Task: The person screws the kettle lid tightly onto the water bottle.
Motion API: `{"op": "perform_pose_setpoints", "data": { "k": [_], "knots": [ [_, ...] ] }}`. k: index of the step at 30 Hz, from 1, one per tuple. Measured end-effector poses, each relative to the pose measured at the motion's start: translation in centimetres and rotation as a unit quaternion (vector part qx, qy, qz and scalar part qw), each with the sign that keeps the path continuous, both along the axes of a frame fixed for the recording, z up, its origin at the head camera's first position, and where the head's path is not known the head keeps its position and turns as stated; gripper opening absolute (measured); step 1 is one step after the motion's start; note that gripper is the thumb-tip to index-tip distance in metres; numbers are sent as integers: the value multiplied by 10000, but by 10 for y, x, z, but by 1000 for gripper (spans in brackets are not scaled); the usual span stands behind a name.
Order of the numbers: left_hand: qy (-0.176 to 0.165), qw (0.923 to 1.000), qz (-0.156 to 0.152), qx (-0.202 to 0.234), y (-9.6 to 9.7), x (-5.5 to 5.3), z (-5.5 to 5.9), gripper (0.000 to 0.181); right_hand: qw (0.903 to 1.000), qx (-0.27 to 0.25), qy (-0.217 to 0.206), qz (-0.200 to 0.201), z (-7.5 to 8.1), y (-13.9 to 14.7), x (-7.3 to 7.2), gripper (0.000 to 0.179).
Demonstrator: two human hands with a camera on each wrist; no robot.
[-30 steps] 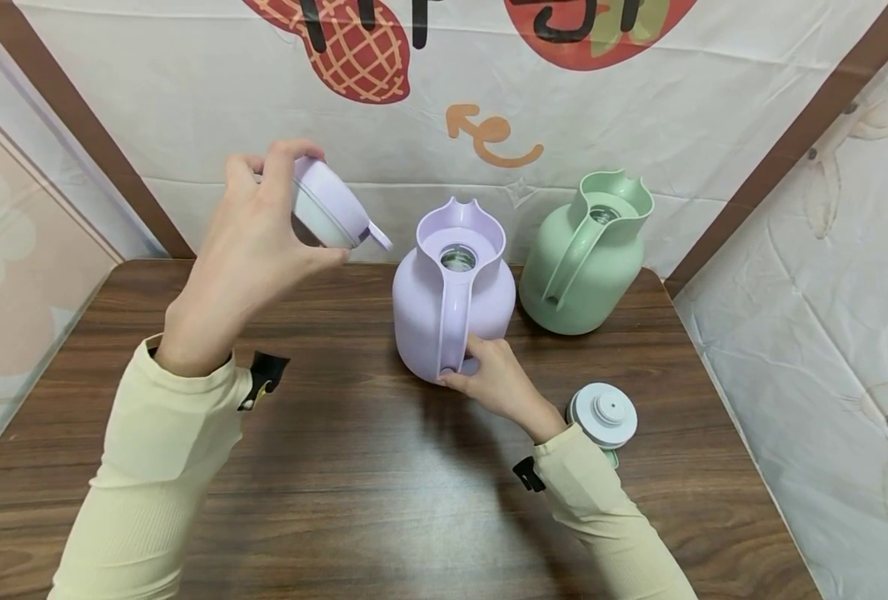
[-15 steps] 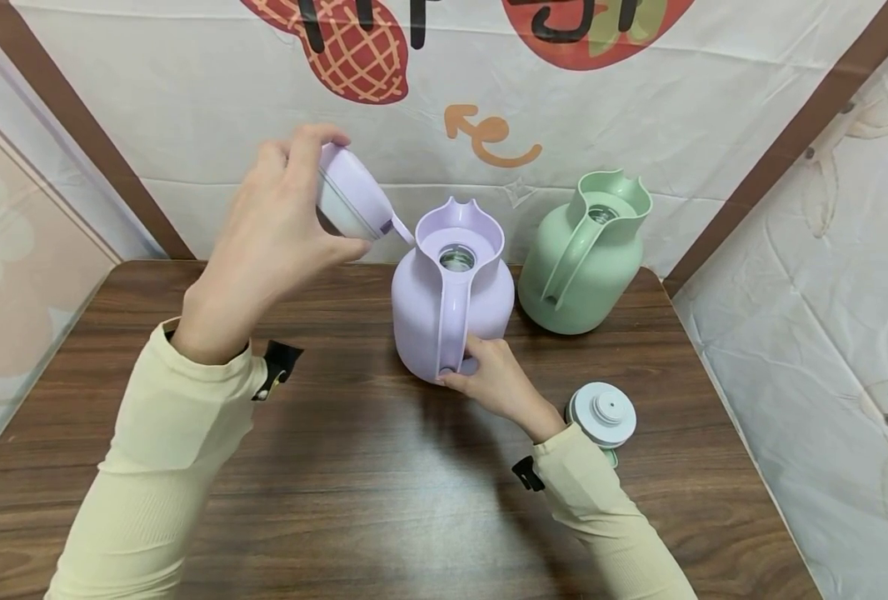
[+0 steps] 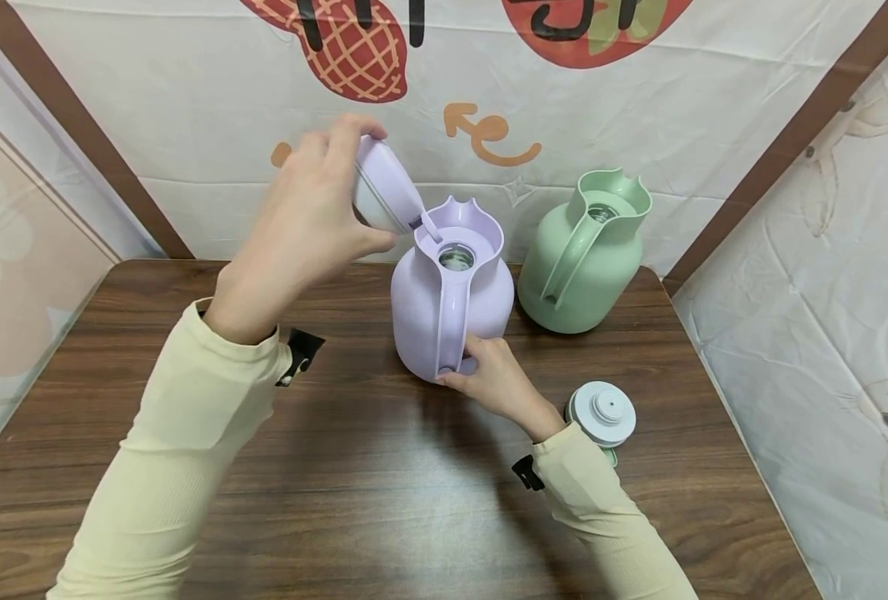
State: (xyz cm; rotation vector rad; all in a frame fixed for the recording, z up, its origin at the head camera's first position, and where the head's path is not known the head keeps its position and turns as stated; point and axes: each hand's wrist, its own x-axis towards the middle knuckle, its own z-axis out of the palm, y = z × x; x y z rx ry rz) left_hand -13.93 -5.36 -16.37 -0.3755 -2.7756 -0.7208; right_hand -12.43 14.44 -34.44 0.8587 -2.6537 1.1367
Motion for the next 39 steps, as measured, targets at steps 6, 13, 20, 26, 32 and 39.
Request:
{"op": "perform_pose_setpoints", "data": {
  "k": [6, 13, 20, 26, 32, 39],
  "knots": [
    [-270, 9995, -142, 44, 10, -8, 4, 77, 10000, 21, -8, 11, 1, 0, 0, 29],
    [-365, 9985, -400, 14, 20, -19, 5, 75, 10000, 10, 3, 23, 1, 0, 0, 29],
    [-633, 9969, -472, 23, 31, -26, 4, 76, 10000, 15, -1, 40, 1, 0, 0, 28],
    [-594, 9968, -531, -37, 37, -29, 1, 75, 10000, -7, -12, 55, 1, 0, 0, 28],
    [-705, 9960, -552, -41, 43, -32, -5, 74, 9999, -8, 42, 92, 1, 0, 0, 27],
    [-873, 9940, -660, -11, 52, -35, -13, 76, 9999, -29, 122, 77, 0, 0, -1, 28]
  ]
}}
